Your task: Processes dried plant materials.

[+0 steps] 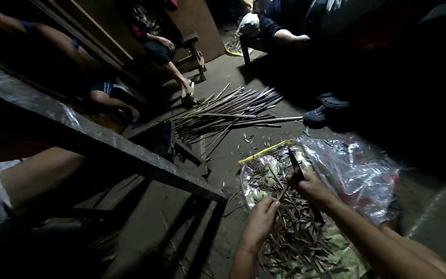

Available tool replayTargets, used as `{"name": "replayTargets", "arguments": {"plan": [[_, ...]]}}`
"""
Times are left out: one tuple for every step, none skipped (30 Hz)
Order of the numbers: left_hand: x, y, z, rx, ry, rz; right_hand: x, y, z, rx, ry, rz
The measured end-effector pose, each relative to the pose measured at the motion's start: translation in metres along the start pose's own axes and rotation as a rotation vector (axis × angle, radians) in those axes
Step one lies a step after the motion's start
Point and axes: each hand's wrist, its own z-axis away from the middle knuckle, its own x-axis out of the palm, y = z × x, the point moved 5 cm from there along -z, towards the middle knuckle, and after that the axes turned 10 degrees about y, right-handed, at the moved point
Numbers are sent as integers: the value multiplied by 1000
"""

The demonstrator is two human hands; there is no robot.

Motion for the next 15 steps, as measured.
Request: {"name": "replayTargets", "arguments": {"plan": [[-2,0,0,-8,9,53,-1,-2,0,6,14,-8],[-3,-1,0,-4,36,90,-2,-3,0,6,29,-12],[-5,0,0,5,79,116,-1,-3,0,-15,43,-12],[-8,1,1,15,125,142,0,-3,2,-64,39,5],[-11,2,1,20,166,163,1,-2,3,-143,41,44],[-14,3,1,19,198,185,3,-1,6,-229,48,115],[-16,4,1,17,223,209,6,-2,11,-315,50,212],[-17,5,1,14,233,227,11,-5,19,-400,40,308],[-18,5,1,13,236,242,16,-8,28,-491,25,380],[-17,5,0,12,238,254,21,-10,34,-580,20,427],[-15,5,0,14,234,261,23,-11,39,-652,29,448],[-12,6,1,13,228,265,23,-12,41,-721,50,457],[-10,7,2,11,228,265,23,-13,44,-785,70,460],[-9,9,4,5,238,267,22,-13,46,-833,80,467],[-9,10,5,-7,258,261,23,-14,48,-874,80,476]]}}
